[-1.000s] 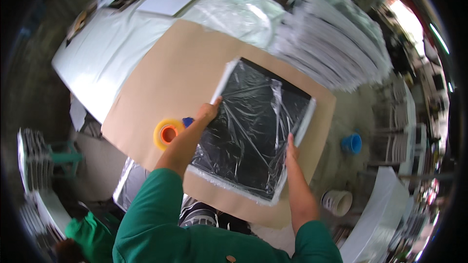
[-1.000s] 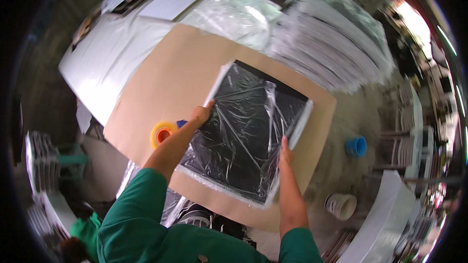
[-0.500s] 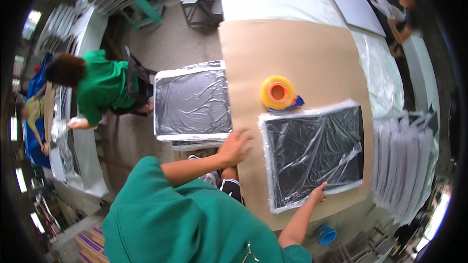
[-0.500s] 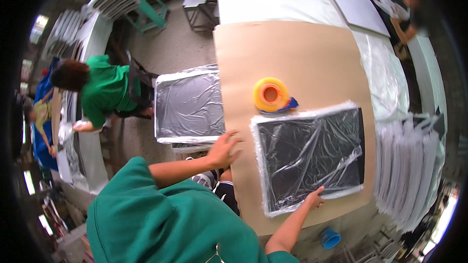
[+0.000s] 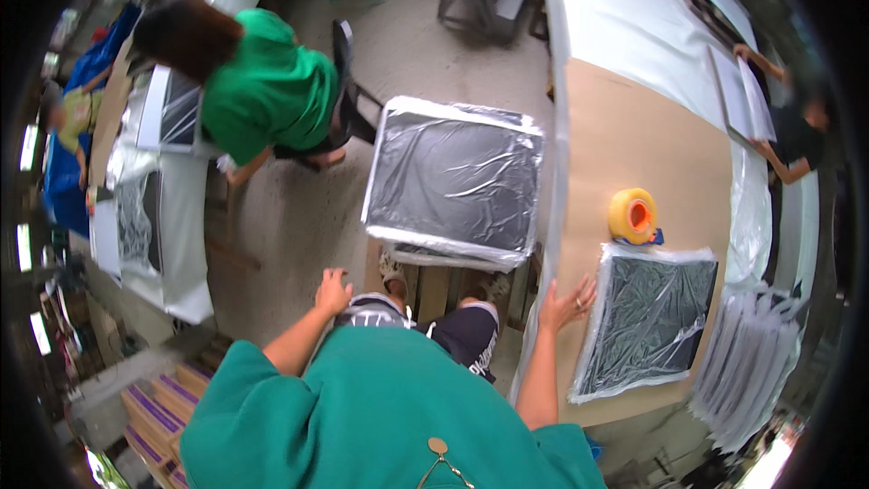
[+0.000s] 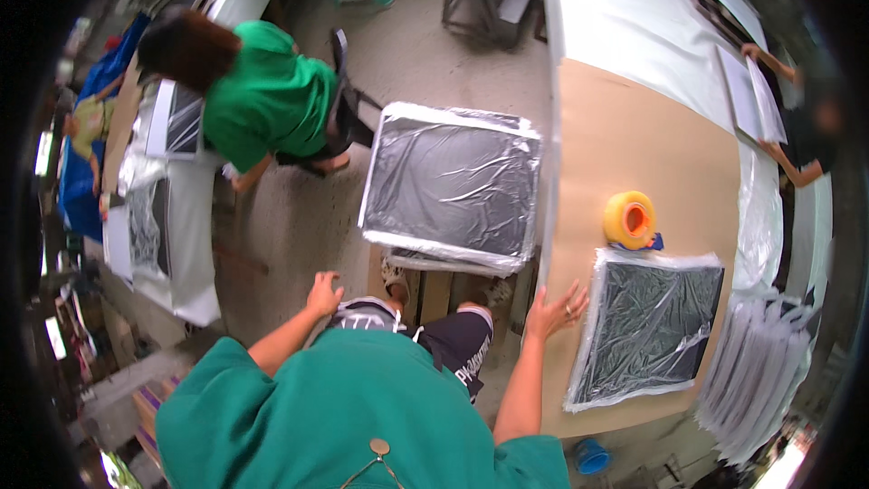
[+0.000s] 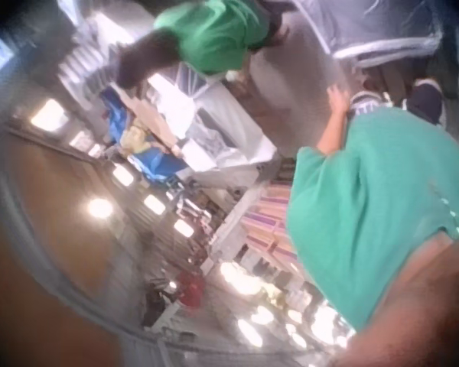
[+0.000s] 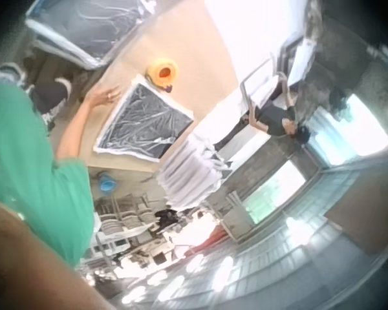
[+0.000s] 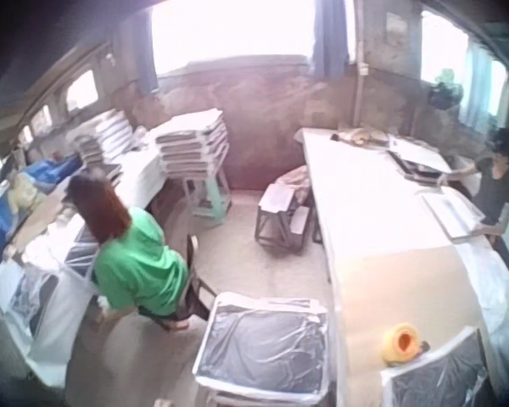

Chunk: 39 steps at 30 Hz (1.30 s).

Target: The person wraps individual flat items in brown paper by placing them on a large sheet, folding the paper over them, and securing the folds with tape from a hand dispenser.

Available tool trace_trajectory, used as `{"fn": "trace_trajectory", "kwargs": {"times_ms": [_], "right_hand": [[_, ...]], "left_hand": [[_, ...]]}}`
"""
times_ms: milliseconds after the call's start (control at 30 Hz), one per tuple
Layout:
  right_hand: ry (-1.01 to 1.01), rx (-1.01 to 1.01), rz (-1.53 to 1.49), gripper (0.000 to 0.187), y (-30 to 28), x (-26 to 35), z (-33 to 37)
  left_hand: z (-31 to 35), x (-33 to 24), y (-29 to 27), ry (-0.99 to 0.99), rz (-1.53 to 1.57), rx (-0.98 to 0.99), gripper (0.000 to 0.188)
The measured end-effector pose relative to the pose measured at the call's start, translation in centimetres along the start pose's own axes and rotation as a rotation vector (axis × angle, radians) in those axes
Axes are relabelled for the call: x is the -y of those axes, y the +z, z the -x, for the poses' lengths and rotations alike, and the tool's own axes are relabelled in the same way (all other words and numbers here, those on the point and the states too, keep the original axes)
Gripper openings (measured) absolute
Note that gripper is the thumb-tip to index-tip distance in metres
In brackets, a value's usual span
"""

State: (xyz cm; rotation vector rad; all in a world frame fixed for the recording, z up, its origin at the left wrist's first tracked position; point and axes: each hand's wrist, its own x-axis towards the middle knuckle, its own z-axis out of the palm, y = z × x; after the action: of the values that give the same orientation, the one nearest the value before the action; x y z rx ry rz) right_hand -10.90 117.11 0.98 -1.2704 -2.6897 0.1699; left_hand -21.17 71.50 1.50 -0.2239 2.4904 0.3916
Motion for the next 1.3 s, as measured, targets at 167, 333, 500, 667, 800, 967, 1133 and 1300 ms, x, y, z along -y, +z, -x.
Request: {"fn": "trace_trajectory", "kwargs": {"times_ms": [167,333,500,667,800,967,1133,1300], "right_hand": [[0.252,0.329,0.206,0.094,5.0,2.8,-0.9],[0.232,0.303,0.347,0.093,6.5,1.6,-0.3],[0.285,0.429,0.333,0.089,5.5,2.7,-0.4],[0.238,0.244,0.345,0.093,6.4,2.3,0.3],[0.219,0.098,0.229,0.086,4.7,4.9,0.2],[-0.187,-0.442,-0.334,0.073,5.5,13.6,-9.7],[-0.223,-0.353,-0.305,0.07,3.3,25.7,-25.3],[-0.141,-0.098,-0.072,0.073,7.8,31.9,-41.8]], "left_hand": [[-2.2,5.1,-2.0,-0.078,0.23,0.001,0.033],[-0.6,8.5,-1.9,-0.268,0.482,-0.116,0.031],[4.5,12.9,1.4,-0.476,0.523,-0.095,0.032],[5.9,15.8,3.0,-0.622,0.385,0.143,0.031],[3.0,12.8,-2.4,-0.553,0.307,0.053,0.03],[-10.5,5.9,-15.4,0.003,0.201,-0.215,0.026],[-27.8,-15.2,-24.7,0.409,0.417,-0.158,0.022],[-49.8,-31.7,-21.7,0.37,0.824,0.299,0.035]]}}
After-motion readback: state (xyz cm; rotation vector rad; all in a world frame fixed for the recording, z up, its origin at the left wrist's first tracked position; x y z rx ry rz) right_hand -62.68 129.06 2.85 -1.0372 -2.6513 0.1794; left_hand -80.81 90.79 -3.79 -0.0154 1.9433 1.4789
